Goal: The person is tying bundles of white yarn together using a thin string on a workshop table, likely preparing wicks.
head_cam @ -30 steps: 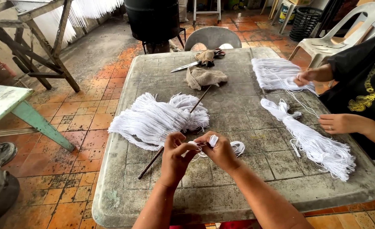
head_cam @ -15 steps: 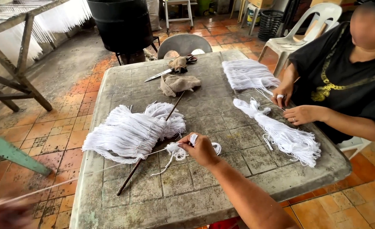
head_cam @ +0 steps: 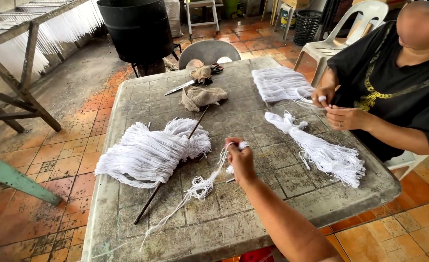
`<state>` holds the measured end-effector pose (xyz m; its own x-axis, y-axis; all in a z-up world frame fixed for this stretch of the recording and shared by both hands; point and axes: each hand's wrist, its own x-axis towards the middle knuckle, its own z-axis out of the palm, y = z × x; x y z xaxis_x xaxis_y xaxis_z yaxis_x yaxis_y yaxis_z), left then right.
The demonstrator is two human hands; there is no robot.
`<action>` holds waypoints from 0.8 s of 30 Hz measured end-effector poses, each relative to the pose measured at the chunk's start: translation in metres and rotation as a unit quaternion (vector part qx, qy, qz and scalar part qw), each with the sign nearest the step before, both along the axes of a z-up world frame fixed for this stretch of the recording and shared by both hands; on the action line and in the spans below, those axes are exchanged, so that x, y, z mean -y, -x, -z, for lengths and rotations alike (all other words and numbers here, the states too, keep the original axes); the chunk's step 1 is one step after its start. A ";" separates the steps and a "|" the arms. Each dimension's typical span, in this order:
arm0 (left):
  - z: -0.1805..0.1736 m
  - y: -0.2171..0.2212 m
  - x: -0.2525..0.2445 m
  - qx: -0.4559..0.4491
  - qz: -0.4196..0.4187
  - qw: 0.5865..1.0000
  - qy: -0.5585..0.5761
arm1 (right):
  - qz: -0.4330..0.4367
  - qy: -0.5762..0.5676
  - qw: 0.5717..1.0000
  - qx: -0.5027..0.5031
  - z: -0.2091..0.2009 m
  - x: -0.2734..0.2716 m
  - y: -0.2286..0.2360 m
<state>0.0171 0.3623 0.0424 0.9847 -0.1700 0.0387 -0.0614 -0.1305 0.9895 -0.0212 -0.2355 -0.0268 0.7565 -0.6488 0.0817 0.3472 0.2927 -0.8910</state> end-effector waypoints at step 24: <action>-0.061 0.093 0.091 0.032 -0.476 0.761 0.440 | -0.280 0.634 0.647 -0.318 -0.046 -0.058 0.030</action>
